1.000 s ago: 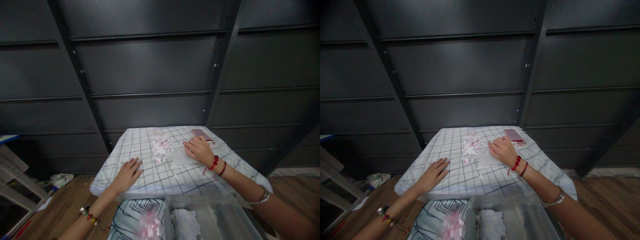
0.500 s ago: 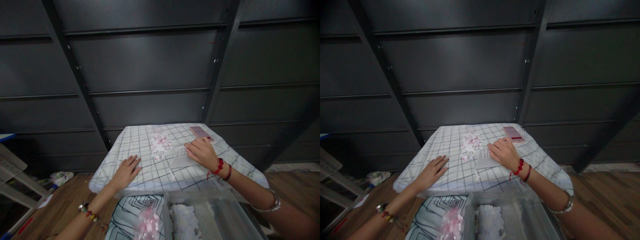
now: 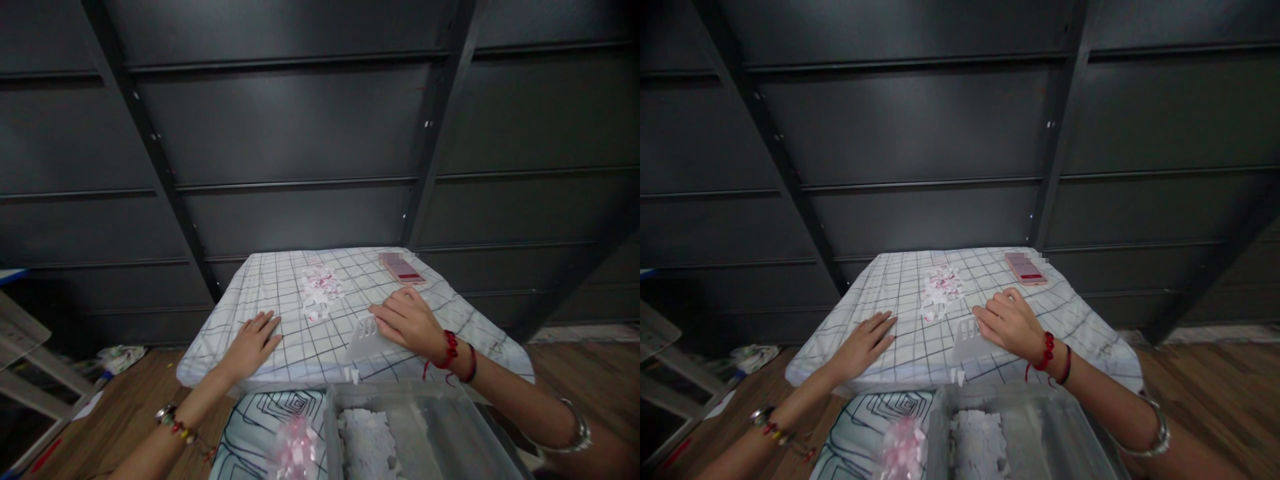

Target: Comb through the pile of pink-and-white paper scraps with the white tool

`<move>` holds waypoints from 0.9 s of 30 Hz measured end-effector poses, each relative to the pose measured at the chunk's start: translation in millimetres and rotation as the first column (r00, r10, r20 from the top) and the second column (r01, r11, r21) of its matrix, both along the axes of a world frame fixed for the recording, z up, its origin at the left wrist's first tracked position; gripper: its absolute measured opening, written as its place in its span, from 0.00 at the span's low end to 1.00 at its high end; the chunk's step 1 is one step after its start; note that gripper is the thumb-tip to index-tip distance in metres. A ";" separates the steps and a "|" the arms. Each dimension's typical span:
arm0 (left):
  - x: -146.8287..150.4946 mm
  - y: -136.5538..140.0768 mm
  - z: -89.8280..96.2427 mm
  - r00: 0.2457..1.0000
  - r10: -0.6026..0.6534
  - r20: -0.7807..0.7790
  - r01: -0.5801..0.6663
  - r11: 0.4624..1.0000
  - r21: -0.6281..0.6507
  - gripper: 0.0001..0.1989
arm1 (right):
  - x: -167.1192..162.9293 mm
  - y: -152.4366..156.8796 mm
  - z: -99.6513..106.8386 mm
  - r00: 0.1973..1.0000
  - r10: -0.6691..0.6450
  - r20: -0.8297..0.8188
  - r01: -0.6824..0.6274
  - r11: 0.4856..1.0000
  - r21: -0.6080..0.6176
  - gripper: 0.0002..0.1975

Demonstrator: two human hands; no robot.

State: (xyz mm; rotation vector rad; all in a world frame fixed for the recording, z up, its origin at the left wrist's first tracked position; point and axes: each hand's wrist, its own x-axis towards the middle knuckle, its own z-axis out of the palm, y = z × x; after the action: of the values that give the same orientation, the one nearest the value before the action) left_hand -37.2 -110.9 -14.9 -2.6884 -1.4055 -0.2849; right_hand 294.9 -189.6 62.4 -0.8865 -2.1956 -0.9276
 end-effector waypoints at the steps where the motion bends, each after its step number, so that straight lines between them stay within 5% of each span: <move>1: 0.0 -0.1 -0.1 1.000 0.001 0.002 -0.001 1.000 0.002 0.24 | 0.2 -2.1 1.2 1.000 0.008 0.004 -0.008 1.000 0.004 0.10; 12: -2.6 9.3 3.0 0.998 -0.025 -0.050 0.022 0.997 -0.074 0.26 | 5.9 35.5 7.7 0.970 -0.242 0.015 0.241 0.970 0.028 0.08; 20: -3.5 3.2 -1.1 0.999 -0.015 -0.030 0.013 0.998 -0.067 0.25 | -9.8 55.8 0.2 0.985 -0.148 0.087 0.150 0.989 -0.014 0.09; 27: -3.2 4.3 -3.4 1.000 -0.012 -0.016 0.011 0.999 -0.054 0.25 | 1.8 25.8 0.2 0.994 -0.014 0.109 0.021 0.997 -0.068 0.10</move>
State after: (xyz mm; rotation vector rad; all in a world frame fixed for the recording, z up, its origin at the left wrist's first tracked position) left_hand -40.4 -106.6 -18.4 -2.7359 -1.4132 -0.2294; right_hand 296.6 -163.8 62.6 -0.9078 -2.3282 -0.9334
